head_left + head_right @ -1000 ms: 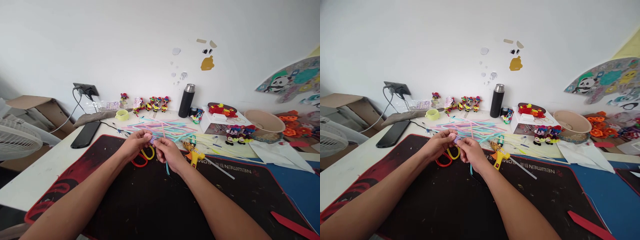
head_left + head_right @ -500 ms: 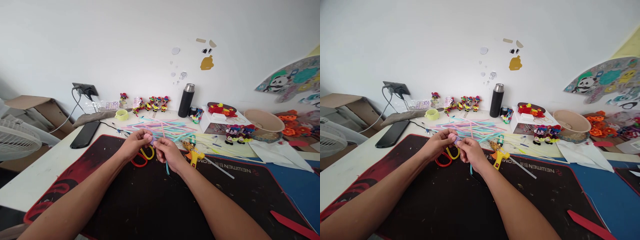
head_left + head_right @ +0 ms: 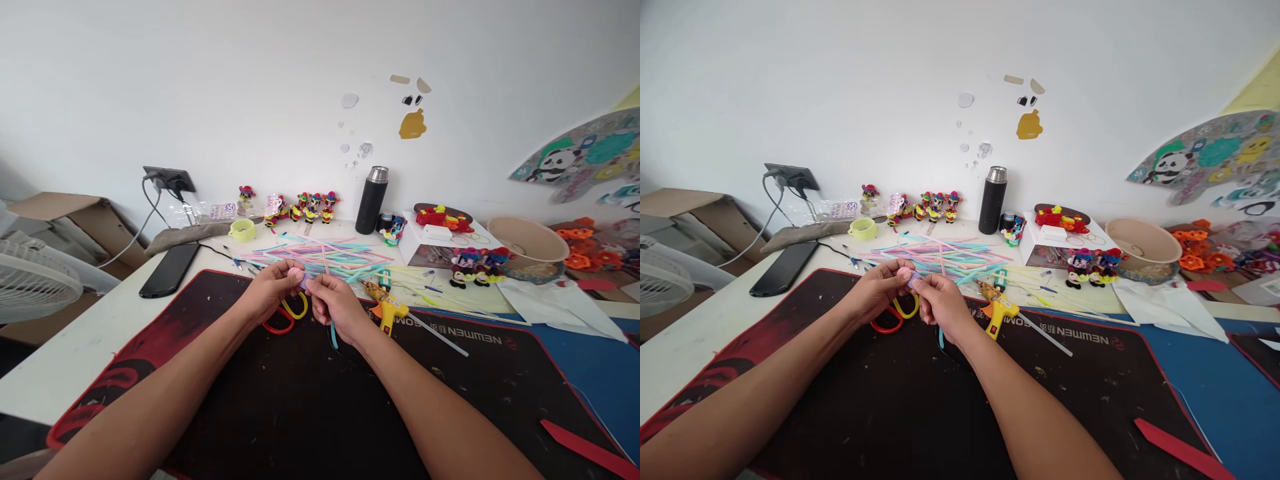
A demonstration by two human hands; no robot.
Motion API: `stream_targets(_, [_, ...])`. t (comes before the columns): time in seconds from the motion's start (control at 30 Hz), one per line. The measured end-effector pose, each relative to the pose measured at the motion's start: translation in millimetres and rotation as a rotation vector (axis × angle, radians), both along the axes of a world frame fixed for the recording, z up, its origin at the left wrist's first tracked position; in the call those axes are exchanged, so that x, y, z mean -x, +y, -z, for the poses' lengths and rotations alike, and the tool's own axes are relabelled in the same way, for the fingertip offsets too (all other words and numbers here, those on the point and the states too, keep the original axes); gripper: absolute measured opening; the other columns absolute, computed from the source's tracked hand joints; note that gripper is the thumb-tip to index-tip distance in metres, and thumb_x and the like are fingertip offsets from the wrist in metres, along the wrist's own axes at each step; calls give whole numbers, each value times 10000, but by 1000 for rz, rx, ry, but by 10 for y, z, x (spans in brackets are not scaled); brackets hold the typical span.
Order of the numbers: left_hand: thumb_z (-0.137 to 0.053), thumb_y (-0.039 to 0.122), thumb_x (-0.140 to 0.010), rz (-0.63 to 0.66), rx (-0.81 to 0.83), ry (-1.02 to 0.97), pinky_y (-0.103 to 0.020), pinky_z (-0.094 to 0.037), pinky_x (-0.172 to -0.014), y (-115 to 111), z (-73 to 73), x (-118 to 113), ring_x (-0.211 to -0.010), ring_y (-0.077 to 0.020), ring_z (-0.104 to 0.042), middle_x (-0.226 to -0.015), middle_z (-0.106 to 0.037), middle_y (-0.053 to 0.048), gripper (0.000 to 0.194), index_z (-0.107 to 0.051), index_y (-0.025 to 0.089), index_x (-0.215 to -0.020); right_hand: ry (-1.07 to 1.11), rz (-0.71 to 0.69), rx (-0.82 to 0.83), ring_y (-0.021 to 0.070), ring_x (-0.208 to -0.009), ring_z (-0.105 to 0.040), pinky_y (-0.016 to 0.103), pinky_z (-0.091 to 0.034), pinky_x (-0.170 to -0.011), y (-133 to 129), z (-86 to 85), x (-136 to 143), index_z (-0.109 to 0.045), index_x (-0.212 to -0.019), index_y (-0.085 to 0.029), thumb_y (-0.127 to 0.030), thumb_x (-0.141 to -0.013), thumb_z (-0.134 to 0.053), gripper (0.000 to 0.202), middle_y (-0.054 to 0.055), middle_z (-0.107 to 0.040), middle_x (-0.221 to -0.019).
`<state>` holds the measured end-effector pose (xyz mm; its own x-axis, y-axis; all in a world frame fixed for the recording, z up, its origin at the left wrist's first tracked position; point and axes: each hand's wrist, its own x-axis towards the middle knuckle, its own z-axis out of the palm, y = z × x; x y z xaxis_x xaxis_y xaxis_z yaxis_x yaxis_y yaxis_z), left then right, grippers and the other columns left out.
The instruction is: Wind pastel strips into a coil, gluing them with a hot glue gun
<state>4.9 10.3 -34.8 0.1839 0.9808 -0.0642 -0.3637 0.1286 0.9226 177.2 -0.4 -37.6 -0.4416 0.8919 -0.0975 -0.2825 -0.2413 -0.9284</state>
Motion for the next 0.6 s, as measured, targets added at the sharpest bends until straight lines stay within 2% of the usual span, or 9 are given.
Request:
stream_targets(0.3, [-950,337,-676,4,-27,6,-205,-431,-552,-12,-10,-2,-620,-107,-569,-705,-615,8,396,-709,133,-916,24,-16,23,66,-327,-380,201,-211,-348,-11,-25,-6,-561,-727,-197,-486,-801,-766,362,-94,-466,-439])
stream_targets(0.6, [-910,420,-727,-21,-196,224,-231,-446,-596,-49,-85,15,-658,-120,-555,-738,-597,22,419,-672,164,-959,53,-25,39,71,-320,-374,208,-203,-345,-10,-32,-10,-562,-716,-197,-449,-794,-760,330,-94,-452,-432])
